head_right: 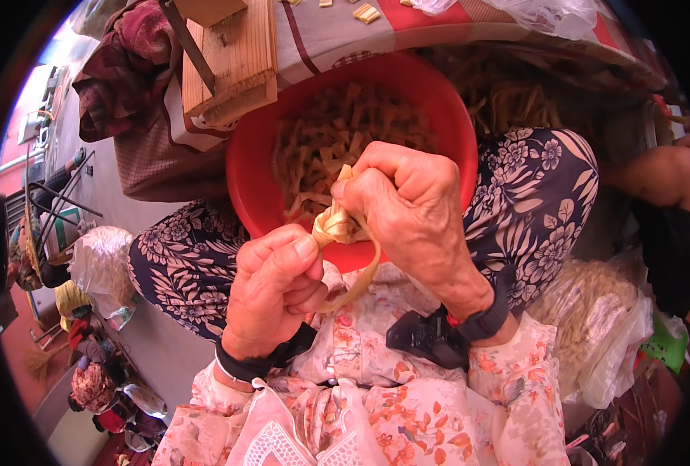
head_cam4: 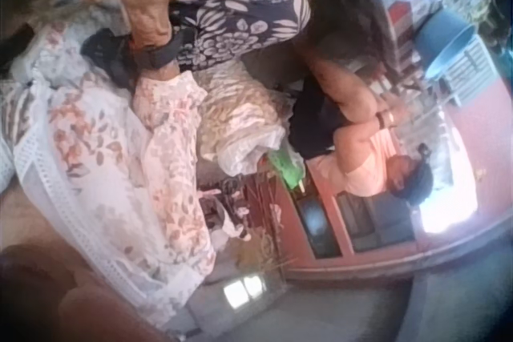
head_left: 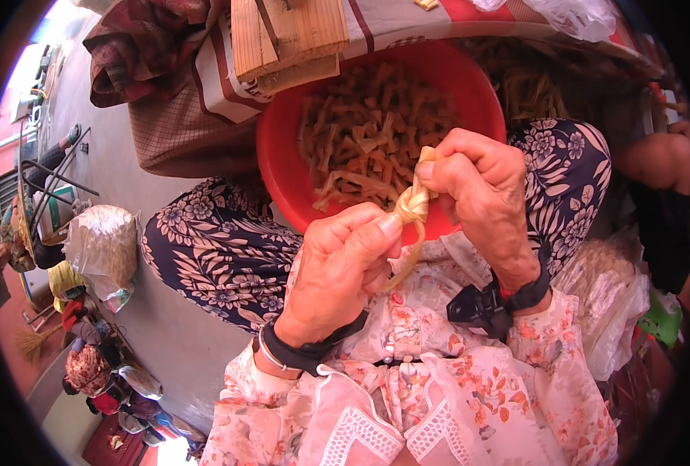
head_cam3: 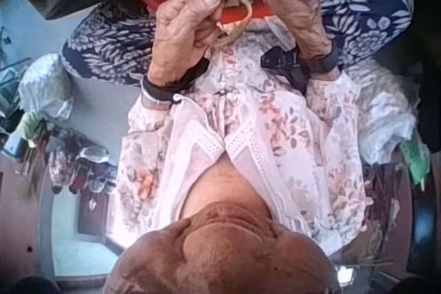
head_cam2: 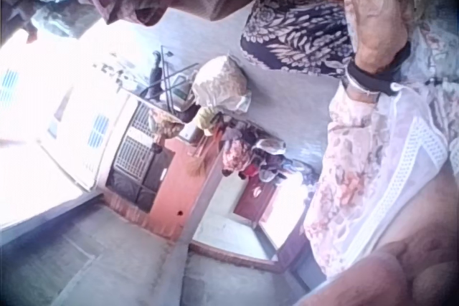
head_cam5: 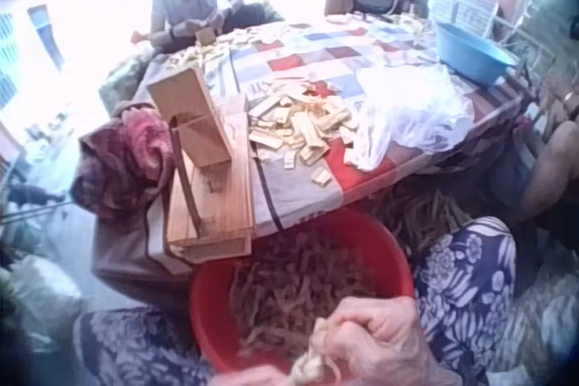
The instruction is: The person folds long, dried plant strips into small decorative bundles by hand, using a wooden fixture on a table to secure the strips during the process and placing finished items into a red bowl.
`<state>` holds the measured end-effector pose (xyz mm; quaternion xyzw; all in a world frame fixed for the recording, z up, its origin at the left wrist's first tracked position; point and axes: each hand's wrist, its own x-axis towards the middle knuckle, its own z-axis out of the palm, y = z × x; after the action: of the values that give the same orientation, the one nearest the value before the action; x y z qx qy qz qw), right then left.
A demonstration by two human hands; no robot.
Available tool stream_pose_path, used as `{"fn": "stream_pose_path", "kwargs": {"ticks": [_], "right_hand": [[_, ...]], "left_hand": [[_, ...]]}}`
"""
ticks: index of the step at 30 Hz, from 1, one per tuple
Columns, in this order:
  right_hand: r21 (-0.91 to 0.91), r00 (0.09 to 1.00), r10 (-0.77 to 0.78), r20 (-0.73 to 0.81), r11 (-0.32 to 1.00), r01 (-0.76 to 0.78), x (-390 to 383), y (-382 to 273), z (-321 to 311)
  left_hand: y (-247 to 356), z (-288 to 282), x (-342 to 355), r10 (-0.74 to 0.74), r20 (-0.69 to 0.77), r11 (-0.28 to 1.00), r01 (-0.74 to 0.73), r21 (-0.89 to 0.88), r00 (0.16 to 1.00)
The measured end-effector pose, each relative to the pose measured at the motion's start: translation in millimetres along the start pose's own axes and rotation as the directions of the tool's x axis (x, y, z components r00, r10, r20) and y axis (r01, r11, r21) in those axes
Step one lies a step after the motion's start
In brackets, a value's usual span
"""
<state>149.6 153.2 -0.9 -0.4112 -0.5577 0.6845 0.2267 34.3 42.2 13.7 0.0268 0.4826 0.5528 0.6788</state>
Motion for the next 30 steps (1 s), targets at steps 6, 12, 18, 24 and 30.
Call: {"fn": "stream_pose_path", "kwargs": {"ticks": [6, 12, 18, 24, 30], "right_hand": [[0.262, 0.989, 0.105, 0.102, 0.956, -0.128, 1, 8, 7], [0.310, 0.919, 0.196, 0.344, 0.899, -0.308, -10, -4, 4], [0.301, 0.856, 0.267, 0.442, 0.855, -0.422, -19, -4, 4], [0.320, 0.822, 0.304, 0.482, 0.812, -0.488, -25, 12, 8], [0.254, 0.786, 0.319, 0.530, 0.825, -0.505, -17, -5, 4]], "left_hand": [[-1, -13, -5, -0.008, 0.019, 0.998, 0.009, -0.065, 1.000], [1, -10, -5, 0.161, 0.092, 0.900, -0.185, 0.395, 0.983], [1, -23, -15, 0.252, 0.212, 0.785, -0.327, 0.526, 0.944], [1, -32, -22, 0.142, 0.139, 0.828, -0.195, 0.526, 0.980], [14, -20, -12, 0.307, 0.279, 0.621, -0.414, 0.665, 0.910]]}}
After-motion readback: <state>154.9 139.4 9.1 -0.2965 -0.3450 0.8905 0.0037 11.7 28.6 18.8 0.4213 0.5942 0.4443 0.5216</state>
